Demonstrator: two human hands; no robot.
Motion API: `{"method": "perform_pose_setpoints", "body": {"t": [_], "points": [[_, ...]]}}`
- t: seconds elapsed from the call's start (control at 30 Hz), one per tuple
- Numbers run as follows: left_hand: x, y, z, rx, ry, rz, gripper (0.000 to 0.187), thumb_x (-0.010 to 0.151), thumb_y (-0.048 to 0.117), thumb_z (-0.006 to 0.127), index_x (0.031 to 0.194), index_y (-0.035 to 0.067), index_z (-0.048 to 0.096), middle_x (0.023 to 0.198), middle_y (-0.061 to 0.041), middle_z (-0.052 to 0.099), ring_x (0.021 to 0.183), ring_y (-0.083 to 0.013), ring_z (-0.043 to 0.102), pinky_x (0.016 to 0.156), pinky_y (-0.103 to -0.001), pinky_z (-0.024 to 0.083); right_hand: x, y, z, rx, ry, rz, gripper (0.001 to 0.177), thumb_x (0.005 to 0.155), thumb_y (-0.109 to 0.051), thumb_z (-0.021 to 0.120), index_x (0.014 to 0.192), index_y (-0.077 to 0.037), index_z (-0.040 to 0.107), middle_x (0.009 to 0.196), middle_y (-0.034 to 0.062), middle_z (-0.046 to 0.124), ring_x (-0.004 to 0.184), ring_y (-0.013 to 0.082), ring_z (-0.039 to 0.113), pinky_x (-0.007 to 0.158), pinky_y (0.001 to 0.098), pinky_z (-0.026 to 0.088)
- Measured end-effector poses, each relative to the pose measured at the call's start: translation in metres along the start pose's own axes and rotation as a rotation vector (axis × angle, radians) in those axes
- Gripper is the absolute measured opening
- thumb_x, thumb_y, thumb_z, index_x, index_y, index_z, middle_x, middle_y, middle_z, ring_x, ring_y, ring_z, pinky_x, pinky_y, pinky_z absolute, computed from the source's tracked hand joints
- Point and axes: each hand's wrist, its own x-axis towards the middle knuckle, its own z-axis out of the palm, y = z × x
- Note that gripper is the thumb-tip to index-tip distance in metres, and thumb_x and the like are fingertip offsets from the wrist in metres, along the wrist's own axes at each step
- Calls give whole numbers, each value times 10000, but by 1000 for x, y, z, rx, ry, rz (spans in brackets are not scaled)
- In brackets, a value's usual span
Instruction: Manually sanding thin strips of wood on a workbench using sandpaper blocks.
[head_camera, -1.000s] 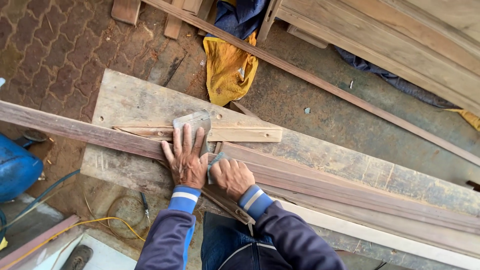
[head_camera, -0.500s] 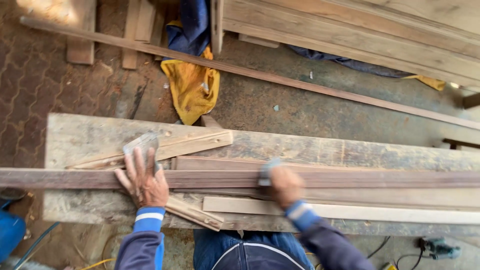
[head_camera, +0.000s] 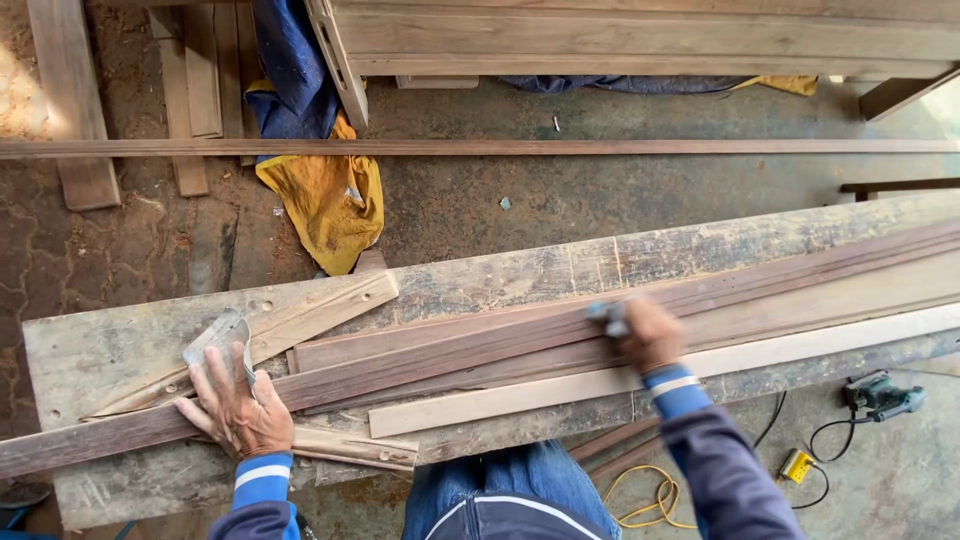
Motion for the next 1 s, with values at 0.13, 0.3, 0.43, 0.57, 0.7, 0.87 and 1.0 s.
{"method": "perform_pose_setpoints", "body": {"t": [0.13,0.3,0.43,0.57,0.7,0.87,1.0], "points": [[-2,3,1,10,-5,1,574,1021,254,549,1581,135,500,1691,-193,370,1581,-430,261,1252,-690,60,-13,12,5,-54,219,126,132,898,-164,704,911,-88,597,780,128,595,641,312,591,525,444,487],[-15,84,49,-41,16,174,629,1043,357,587,1602,107,442,1699,-197,328,1579,-398,259,1223,-654,120,6,-118,46,88,160,-140,127,817,-90,613,929,-125,565,809,84,566,709,278,605,597,428,500],[-55,249,64,-88,-147,314,557,923,267,626,1463,168,533,1649,-140,360,1554,-338,266,1241,-672,81,23,-111,32,57,3,-305,103,850,-132,609,923,-135,537,813,61,536,718,237,600,592,402,491],[-85,273,93,-95,-70,182,524,926,272,626,1443,207,568,1598,-50,438,1528,-312,306,1233,-687,52,8,49,-7,-26,-90,-367,84,879,-105,615,930,-132,554,799,67,538,686,217,583,586,376,498],[-100,268,81,-242,-72,183,441,976,247,587,1414,204,610,1571,-32,515,1537,-317,360,1274,-668,43,-12,170,-74,-89,-117,-306,163,861,-122,629,1013,-88,582,884,85,611,758,245,629,631,396,531],[-120,270,89,-300,-56,112,361,1019,258,582,1375,225,628,1545,-12,554,1545,-312,397,1312,-640,51,-49,232,-72,-114,-181,-290,99,866,-144,650,943,-126,590,869,59,636,675,231,601,557,409,492],[-116,290,98,-111,24,20,425,1020,264,585,1443,226,585,1606,-36,482,1578,-338,327,1283,-678,28,-42,160,-36,-63,-251,-387,118,889,-140,619,1001,-115,594,847,63,595,699,202,595,570,374,514]]}}
